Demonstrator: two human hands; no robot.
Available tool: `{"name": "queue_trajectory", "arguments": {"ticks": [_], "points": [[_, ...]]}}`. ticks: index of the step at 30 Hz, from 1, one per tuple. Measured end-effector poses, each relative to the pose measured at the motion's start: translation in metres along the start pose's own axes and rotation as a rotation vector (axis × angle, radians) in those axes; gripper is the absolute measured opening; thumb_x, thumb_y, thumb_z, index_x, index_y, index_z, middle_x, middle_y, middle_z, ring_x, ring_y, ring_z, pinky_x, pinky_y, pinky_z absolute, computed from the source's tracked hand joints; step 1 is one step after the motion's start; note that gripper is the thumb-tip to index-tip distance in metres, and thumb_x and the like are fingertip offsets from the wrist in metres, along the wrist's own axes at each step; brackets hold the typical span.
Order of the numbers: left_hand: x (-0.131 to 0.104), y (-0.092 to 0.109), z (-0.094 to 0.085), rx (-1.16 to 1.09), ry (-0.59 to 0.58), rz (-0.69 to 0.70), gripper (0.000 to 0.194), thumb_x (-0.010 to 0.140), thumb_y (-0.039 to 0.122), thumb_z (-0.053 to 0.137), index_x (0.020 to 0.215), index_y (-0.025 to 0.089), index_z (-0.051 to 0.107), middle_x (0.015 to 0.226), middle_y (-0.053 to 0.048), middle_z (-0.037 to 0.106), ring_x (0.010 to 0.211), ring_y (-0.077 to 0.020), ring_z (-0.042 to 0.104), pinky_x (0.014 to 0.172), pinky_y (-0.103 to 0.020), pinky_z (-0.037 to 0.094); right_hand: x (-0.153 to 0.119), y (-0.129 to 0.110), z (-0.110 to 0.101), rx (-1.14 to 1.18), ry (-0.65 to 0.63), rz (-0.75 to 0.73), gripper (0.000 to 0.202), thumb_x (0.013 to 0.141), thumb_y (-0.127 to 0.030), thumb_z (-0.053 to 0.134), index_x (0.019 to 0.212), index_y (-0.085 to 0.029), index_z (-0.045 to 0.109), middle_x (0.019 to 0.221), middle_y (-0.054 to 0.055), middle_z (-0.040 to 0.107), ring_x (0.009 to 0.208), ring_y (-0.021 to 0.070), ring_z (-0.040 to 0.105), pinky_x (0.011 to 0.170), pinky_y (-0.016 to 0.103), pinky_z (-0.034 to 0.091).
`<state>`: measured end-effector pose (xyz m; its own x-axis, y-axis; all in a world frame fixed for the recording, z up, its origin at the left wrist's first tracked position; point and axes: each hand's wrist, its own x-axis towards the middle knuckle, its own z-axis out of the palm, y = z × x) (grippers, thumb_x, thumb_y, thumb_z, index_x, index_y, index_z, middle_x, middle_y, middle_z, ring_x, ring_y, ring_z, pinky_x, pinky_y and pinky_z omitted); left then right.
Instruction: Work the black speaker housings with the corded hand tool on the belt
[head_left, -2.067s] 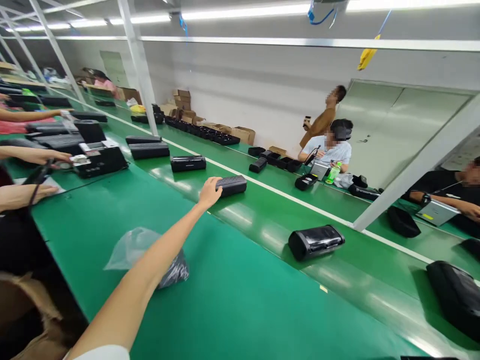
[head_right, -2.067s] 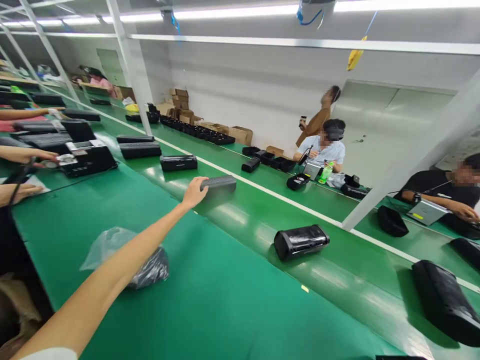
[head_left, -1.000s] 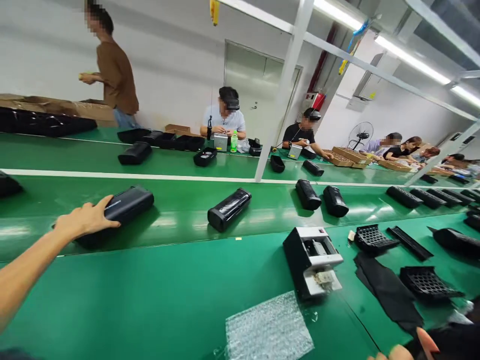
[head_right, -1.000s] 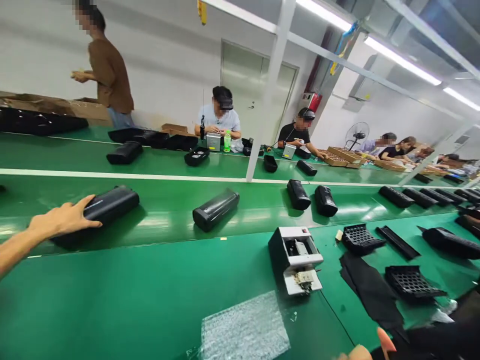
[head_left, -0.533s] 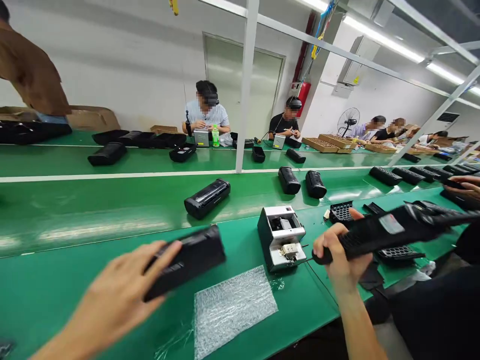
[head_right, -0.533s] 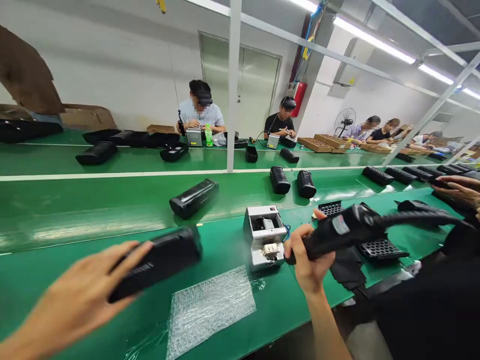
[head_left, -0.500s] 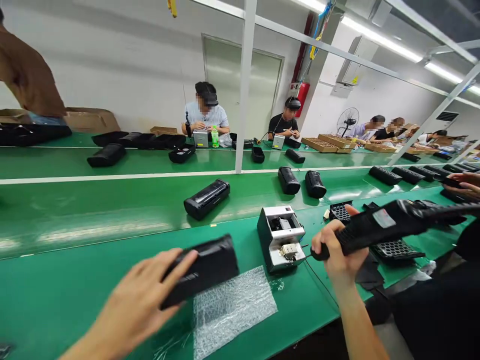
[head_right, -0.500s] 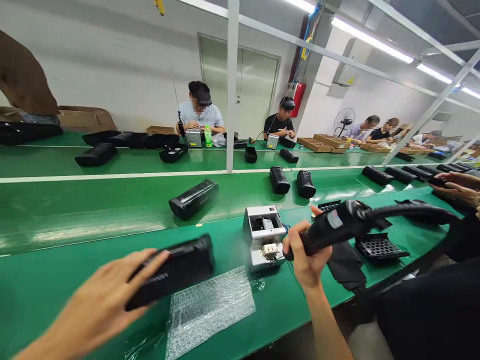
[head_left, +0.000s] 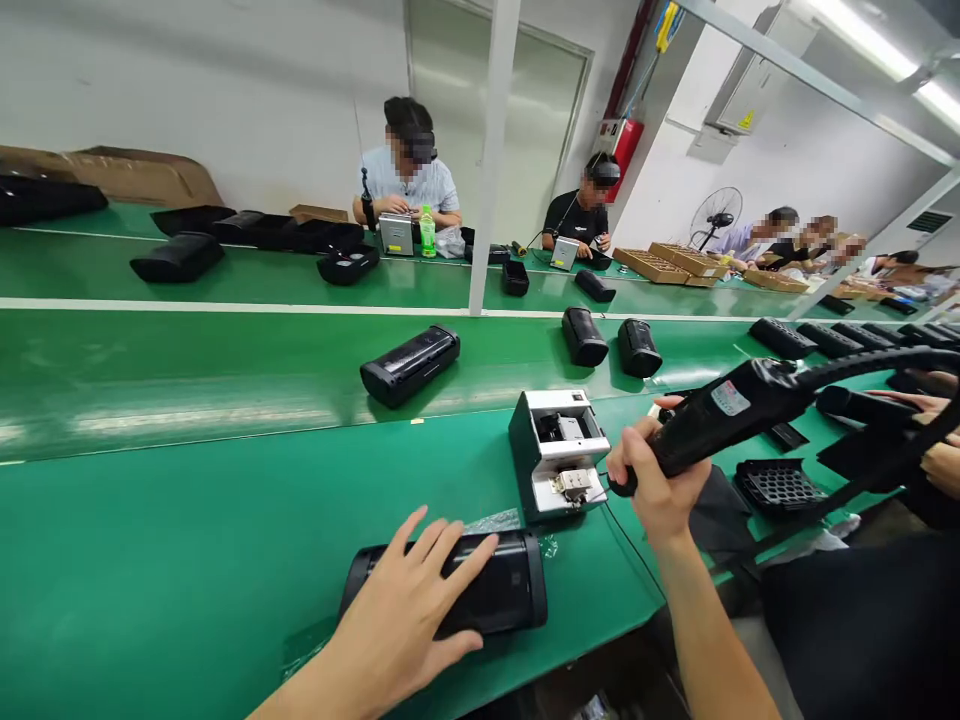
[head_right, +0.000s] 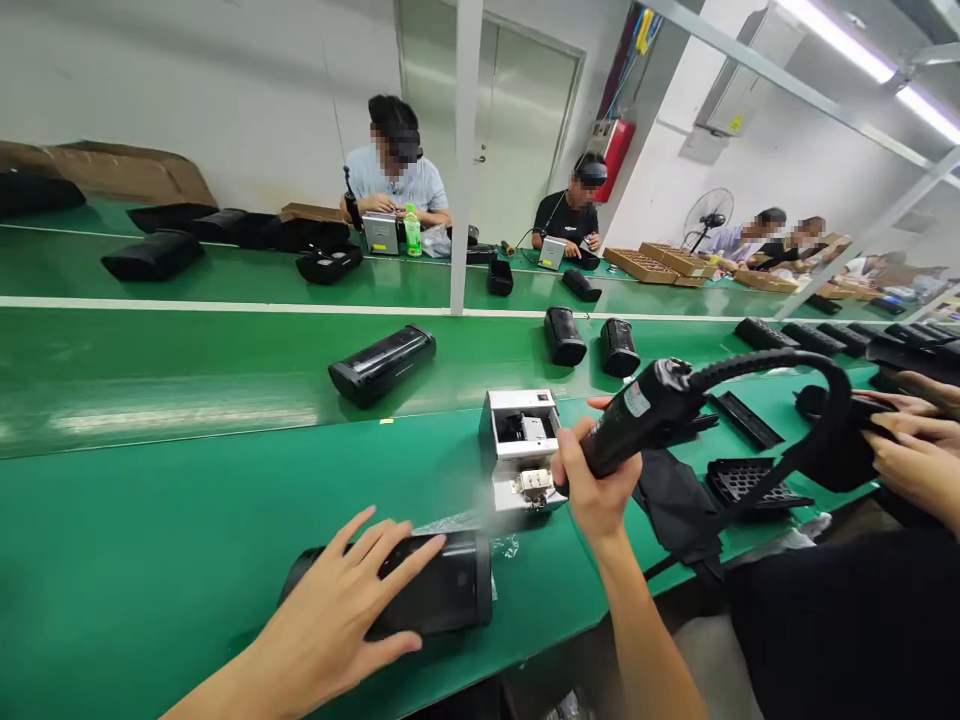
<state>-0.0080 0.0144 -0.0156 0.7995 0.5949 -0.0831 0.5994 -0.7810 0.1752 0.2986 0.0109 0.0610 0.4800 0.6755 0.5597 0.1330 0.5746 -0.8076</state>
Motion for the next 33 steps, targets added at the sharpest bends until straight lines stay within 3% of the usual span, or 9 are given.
{"name": "queue_trajectory", "arguments": {"ticks": [4,9,16,26,33], "points": [[0.022,0.009,-0.028,-0.180,-0.261,-0.042,0.103,0.093,0.050,0.089,0.181,0.040,0.036,0.179,-0.020,0.051,0.154,-0.0487,0.062,0.124,-0.071,0.053,-0.017,-0.037,0.001,0.051,-0.009,0.061,0.041,0.099,-0.018,0.079,0.134,-0.030,0.062,0.064,-0.014,0.056,0.037,0.0101,0.048,0.040,0.024,0.047],[0.014,-0.002,-0.025,-0.273,-0.295,-0.085,0.098,0.094,0.048,0.085,0.180,0.040,0.038,0.179,-0.017,0.051,0.156,-0.0491,0.060,0.130,-0.074,0.045,-0.022,-0.078,0.030,0.237,-0.067,0.047,0.040,0.100,-0.021,0.083,0.132,-0.039,0.069,0.065,-0.014,0.062,0.035,0.0094,0.049,0.041,0.024,0.052],[0.009,-0.003,-0.024,-0.324,-0.258,-0.083,0.098,0.092,0.044,0.088,0.178,0.040,0.043,0.174,-0.017,0.057,0.151,-0.0497,0.064,0.126,-0.076,0.049,-0.013,-0.057,0.064,0.220,-0.222,0.085,0.042,0.104,-0.021,0.076,0.139,-0.040,0.065,0.068,-0.012,0.059,0.039,0.0097,0.049,0.041,0.023,0.049],[0.011,0.000,-0.033,-0.314,-0.327,-0.077,0.097,0.096,0.049,0.087,0.180,0.039,0.039,0.178,-0.020,0.051,0.158,-0.0513,0.057,0.125,-0.074,0.051,-0.011,-0.045,0.067,0.167,-0.292,0.119,0.040,0.106,-0.022,0.075,0.140,-0.039,0.065,0.068,-0.011,0.061,0.041,0.0099,0.051,0.044,0.024,0.051],[0.010,-0.001,-0.028,-0.338,-0.314,-0.064,0.098,0.096,0.048,0.087,0.180,0.038,0.039,0.179,-0.021,0.049,0.158,-0.0512,0.056,0.127,-0.074,0.048,-0.012,-0.042,0.069,0.137,-0.297,0.135,0.037,0.106,-0.025,0.076,0.138,-0.039,0.063,0.065,-0.011,0.061,0.040,0.0114,0.050,0.043,0.026,0.051]]}}
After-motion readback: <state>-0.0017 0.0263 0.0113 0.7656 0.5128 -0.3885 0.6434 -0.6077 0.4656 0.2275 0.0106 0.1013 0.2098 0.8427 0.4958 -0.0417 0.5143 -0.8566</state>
